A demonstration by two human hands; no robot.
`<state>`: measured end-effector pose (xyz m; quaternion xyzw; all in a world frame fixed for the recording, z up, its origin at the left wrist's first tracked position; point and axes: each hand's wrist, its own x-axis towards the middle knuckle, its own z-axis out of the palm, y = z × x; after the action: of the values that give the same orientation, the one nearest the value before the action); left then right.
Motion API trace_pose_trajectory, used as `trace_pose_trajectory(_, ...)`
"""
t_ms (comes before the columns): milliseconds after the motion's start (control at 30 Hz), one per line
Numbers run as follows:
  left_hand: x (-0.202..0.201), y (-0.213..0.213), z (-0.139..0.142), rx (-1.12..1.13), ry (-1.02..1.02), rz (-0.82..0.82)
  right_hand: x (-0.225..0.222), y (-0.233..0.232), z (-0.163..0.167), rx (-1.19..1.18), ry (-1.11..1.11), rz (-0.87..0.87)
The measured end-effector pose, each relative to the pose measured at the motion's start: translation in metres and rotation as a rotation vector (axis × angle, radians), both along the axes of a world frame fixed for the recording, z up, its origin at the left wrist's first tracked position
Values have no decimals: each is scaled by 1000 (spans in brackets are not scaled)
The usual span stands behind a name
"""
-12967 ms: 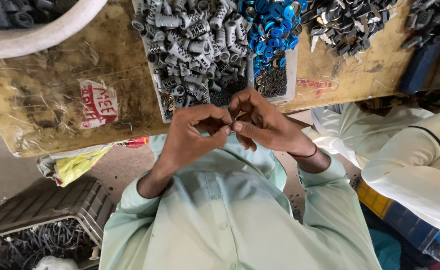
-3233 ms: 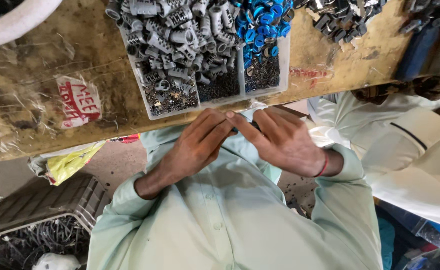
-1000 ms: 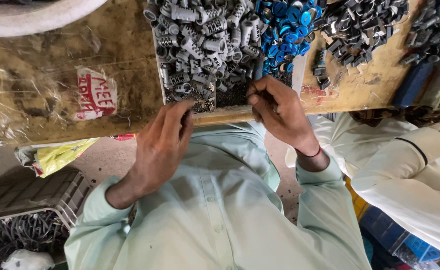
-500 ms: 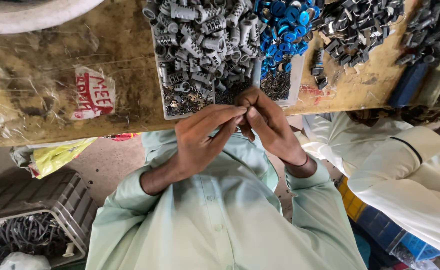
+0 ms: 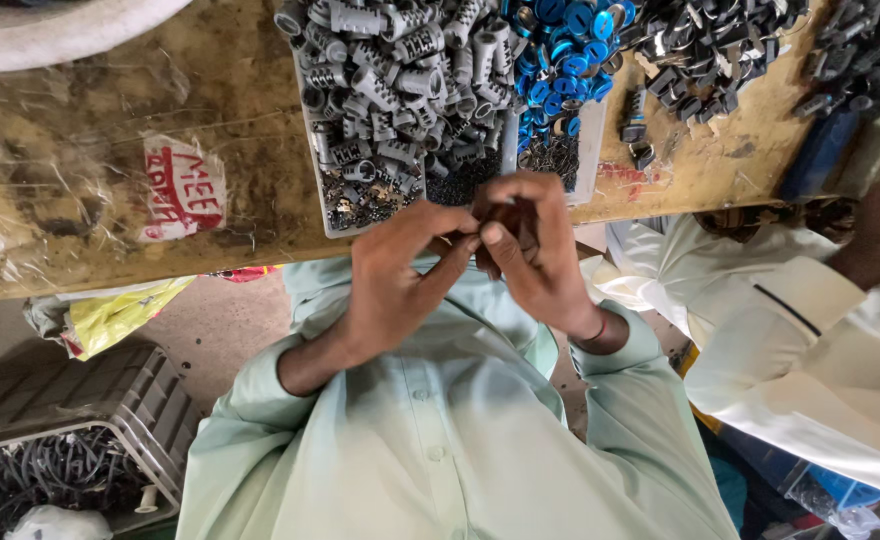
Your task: The person repeatedly picks small metal components from a divided tray and assembles them by hand, inserting a pin or spring into a gray plastic housing and attaching a blue cap. The assembled units are placed on the table to the right. The process is repeated multiple times throughout the clip.
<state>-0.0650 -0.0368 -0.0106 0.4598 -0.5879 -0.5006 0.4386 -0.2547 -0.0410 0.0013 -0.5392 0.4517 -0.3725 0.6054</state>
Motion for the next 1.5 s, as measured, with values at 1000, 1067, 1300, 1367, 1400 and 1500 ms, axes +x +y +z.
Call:
trace_pose_trajectory(1000, -14, 1, -3, 381, 392, -102, -28, 4, 11, -294, 271, -88)
trace_pose_trajectory(1067, -13, 3, -3, 367, 426, -117, -23, 11, 8, -423, 422, -61)
trace_pose_trajectory(1300, -1, 4, -5, 381, 451, -170, -29, 12, 4, -274, 252, -25)
trace_pose_trajectory(1367, 1, 5, -4, 418, 481, -170, -27, 13, -1, -196, 115, -43)
trace_pose_trajectory(1400, 1, 5, -3, 436, 495, -172, -25, 15, -4, -138, 23, -66)
trace_pose_trajectory(1500, 2, 5, -2, 507, 576, -163, -19, 21, -12, -136, -39, -108)
